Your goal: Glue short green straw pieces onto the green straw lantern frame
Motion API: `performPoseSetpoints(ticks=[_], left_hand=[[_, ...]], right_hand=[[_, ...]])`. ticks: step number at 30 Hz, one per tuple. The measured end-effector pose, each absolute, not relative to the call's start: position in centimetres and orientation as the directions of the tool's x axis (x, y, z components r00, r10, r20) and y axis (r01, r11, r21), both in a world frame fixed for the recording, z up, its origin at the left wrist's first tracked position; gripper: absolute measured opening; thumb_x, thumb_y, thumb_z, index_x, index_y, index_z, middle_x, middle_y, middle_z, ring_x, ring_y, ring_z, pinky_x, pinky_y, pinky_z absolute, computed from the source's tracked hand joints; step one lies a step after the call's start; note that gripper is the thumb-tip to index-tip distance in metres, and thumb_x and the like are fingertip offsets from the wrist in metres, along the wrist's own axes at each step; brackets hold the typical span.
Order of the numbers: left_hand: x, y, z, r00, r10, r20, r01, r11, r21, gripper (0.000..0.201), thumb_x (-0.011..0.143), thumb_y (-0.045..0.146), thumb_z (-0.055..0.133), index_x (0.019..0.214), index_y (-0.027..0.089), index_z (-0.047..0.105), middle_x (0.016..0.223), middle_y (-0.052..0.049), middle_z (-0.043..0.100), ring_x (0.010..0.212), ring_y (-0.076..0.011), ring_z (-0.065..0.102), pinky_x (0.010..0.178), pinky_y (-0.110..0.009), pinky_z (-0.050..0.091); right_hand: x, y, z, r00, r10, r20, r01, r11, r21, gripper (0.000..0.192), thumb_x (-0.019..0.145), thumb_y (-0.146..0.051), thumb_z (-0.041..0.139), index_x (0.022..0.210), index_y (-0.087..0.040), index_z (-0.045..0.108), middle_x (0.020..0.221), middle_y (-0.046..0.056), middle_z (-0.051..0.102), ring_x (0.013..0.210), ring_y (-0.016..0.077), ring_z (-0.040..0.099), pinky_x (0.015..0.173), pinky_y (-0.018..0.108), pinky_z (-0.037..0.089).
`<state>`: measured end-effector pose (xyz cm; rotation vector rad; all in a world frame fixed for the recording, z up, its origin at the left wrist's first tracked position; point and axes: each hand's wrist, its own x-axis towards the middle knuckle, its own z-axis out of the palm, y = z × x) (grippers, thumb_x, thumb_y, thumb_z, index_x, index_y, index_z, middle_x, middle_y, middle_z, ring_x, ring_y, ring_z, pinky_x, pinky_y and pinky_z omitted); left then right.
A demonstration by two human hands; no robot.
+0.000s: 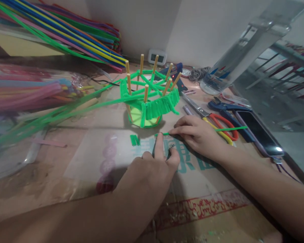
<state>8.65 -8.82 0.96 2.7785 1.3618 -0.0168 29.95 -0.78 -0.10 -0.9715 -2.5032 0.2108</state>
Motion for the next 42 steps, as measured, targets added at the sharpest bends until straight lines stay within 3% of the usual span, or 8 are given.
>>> performPoseSetpoints(ticks=[5, 21, 32, 39, 42], left_hand=[[8.6, -8.9, 0.8, 0.619, 0.785, 0.0, 0.785, -0.618, -0.038, 0.053, 0.089, 0.02, 0.062, 0.141, 0.027, 0.054, 0.149, -0.027, 0.049, 0.053, -0.0196, 0.069, 0.038, -0.026, 0.048], [8.6, -8.9, 1.5, 0.605, 0.796, -0.017, 0.796, -0.605, -0.005, 0.045, 0.096, 0.02, 0.054, 0.14, 0.025, 0.056, 0.151, -0.027, 0.046, 0.059, -0.0205, 0.071, 0.046, -0.028, 0.053], [8.7, -8.8, 1.3, 0.611, 0.792, 0.001, 0.792, -0.611, -0.01, 0.046, 0.092, 0.018, 0.058, 0.137, 0.025, 0.059, 0.15, -0.028, 0.047, 0.053, -0.0215, 0.069, 0.039, -0.029, 0.05], [8.8, -8.8, 0.5, 0.595, 0.804, 0.021, 0.804, -0.593, -0.048, 0.047, 0.091, 0.016, 0.056, 0.136, 0.026, 0.061, 0.148, -0.028, 0.049, 0.051, -0.0231, 0.068, 0.037, -0.03, 0.047], [8.9, -8.9, 0.2, 0.603, 0.797, 0.041, 0.796, -0.598, -0.097, 0.046, 0.089, 0.015, 0.055, 0.133, 0.025, 0.063, 0.148, -0.026, 0.051, 0.05, -0.0226, 0.067, 0.037, -0.029, 0.045]], right_hand=[[30.0, -0.7, -0.1, -0.661, 0.664, 0.349, 0.599, 0.747, -0.288, 0.026, 0.098, -0.016, 0.052, 0.101, -0.025, 0.076, 0.094, 0.007, 0.068, 0.087, 0.0201, 0.064, 0.075, 0.036, 0.052], [29.8, -0.7, -0.1, -0.662, 0.637, 0.394, 0.579, 0.769, -0.27, 0.024, 0.095, -0.01, 0.054, 0.098, -0.02, 0.077, 0.093, 0.009, 0.067, 0.086, 0.0197, 0.065, 0.074, 0.034, 0.051], [30.1, -0.5, -0.1, -0.673, 0.627, 0.393, 0.579, 0.777, -0.247, 0.028, 0.094, -0.009, 0.053, 0.097, -0.021, 0.078, 0.092, 0.008, 0.068, 0.084, 0.0195, 0.066, 0.074, 0.035, 0.051], [29.7, -0.7, 0.9, -0.694, 0.666, 0.272, 0.602, 0.745, -0.287, 0.021, 0.098, -0.02, 0.056, 0.108, -0.017, 0.074, 0.1, 0.012, 0.068, 0.091, 0.0228, 0.065, 0.08, 0.038, 0.053], [29.4, -0.8, 1.5, -0.711, 0.663, 0.236, 0.601, 0.746, -0.286, 0.018, 0.098, -0.023, 0.058, 0.105, -0.015, 0.073, 0.099, 0.012, 0.068, 0.092, 0.0233, 0.065, 0.082, 0.038, 0.053]])
